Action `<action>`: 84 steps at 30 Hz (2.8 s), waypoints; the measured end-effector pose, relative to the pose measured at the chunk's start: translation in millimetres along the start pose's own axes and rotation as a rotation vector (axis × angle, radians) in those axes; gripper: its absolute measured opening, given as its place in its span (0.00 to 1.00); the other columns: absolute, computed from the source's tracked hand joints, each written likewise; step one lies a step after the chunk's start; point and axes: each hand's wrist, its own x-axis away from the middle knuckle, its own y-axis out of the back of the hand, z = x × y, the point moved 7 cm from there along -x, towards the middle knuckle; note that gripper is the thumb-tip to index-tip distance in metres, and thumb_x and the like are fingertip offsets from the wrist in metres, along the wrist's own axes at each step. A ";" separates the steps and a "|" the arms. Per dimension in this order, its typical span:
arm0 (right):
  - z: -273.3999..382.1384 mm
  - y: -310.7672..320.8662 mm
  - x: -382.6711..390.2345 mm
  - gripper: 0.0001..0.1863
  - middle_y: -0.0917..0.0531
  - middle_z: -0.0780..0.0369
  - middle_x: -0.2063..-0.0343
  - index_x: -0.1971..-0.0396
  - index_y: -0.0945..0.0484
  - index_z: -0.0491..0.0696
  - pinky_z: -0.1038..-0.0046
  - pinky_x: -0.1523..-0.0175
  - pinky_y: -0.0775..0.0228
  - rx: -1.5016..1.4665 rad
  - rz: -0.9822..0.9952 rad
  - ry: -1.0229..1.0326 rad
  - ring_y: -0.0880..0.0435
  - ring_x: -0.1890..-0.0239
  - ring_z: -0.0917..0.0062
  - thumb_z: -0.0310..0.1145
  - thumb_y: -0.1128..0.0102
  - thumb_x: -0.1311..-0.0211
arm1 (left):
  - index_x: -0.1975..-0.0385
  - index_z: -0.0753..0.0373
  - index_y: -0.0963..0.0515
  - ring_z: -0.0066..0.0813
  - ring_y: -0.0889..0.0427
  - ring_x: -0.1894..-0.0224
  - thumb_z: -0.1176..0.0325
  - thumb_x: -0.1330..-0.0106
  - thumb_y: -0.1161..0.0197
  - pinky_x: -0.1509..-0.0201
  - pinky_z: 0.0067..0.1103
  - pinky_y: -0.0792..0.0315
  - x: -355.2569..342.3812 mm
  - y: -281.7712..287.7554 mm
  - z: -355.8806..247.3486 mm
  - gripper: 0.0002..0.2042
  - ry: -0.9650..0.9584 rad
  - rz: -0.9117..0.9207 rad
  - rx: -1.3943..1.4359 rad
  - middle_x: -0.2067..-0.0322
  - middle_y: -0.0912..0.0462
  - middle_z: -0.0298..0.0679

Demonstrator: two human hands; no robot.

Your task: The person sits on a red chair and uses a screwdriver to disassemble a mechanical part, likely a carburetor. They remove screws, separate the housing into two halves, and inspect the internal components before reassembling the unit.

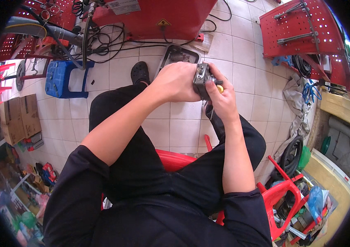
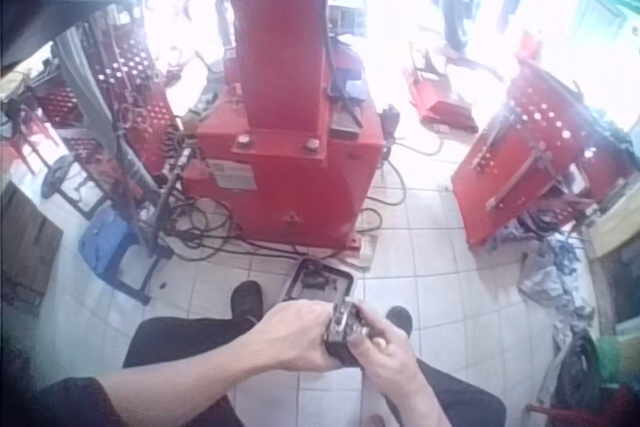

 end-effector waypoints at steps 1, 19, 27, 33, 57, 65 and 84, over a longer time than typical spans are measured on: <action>1.6 -0.7 0.5 0.28 0.22 0.60 0.54 0.42 0.33 0.41 0.79 0.44 0.38 -0.013 0.010 -0.001 0.27 0.51 0.81 0.38 0.40 0.40 | 0.71 0.62 0.24 0.48 0.21 0.67 0.60 0.61 0.32 0.64 0.35 0.28 0.4 0.1 0.1 0.18 -0.011 -0.004 -0.003 0.73 0.20 0.47; -5.6 -5.5 4.6 0.29 0.23 0.70 0.68 0.38 0.36 0.51 0.87 0.77 0.41 -0.036 0.016 -0.070 0.35 0.79 0.93 0.42 0.42 0.38 | 0.75 0.60 0.25 0.43 0.20 0.68 0.61 0.59 0.33 0.66 0.33 0.27 4.6 13.6 -5.2 0.14 -0.157 -0.217 -0.198 0.75 0.20 0.42; -6.7 -0.9 2.9 0.29 0.23 0.69 0.69 0.39 0.35 0.51 0.88 0.79 0.42 -0.019 0.067 -0.090 0.35 0.82 0.93 0.43 0.41 0.38 | 0.75 0.60 0.25 0.45 0.20 0.67 0.61 0.59 0.33 0.65 0.35 0.27 6.5 11.5 -1.6 0.14 -0.093 -0.129 -0.160 0.75 0.20 0.44; -32.6 7.5 -0.3 0.28 0.36 0.75 0.88 0.38 0.36 0.51 0.87 0.84 0.46 -0.137 0.009 -0.282 0.41 0.89 0.92 0.43 0.45 0.36 | 0.75 0.61 0.24 0.45 0.19 0.68 0.64 0.61 0.33 0.65 0.34 0.26 8.6 4.0 1.9 0.13 0.073 -0.023 -0.192 0.75 0.19 0.44; -16.1 4.9 2.0 0.38 0.24 0.67 0.62 0.40 0.33 0.48 0.89 0.71 0.36 -0.072 0.176 -0.360 0.30 0.74 0.92 0.20 0.35 0.58 | 0.72 0.63 0.23 0.42 0.18 0.65 0.65 0.60 0.33 0.63 0.33 0.25 5.8 -3.8 8.6 0.14 0.096 0.051 -0.274 0.72 0.18 0.45; -2.5 -5.4 0.0 0.37 0.23 0.66 0.60 0.41 0.33 0.45 0.86 0.62 0.32 0.019 0.187 -0.207 0.26 0.67 0.89 0.26 0.31 0.57 | 0.70 0.61 0.22 0.44 0.19 0.64 0.62 0.59 0.33 0.62 0.34 0.25 4.1 -9.1 20.1 0.15 0.156 0.150 -0.235 0.70 0.18 0.45; -9.5 29.0 -3.8 0.31 0.21 0.61 0.66 0.42 0.33 0.44 0.86 0.81 0.39 0.013 -0.149 -0.209 0.31 0.84 0.92 0.38 0.35 0.46 | 0.73 0.61 0.23 0.45 0.19 0.64 0.62 0.64 0.33 0.61 0.34 0.25 -13.6 -4.5 24.5 0.17 0.078 0.012 -0.129 0.71 0.19 0.47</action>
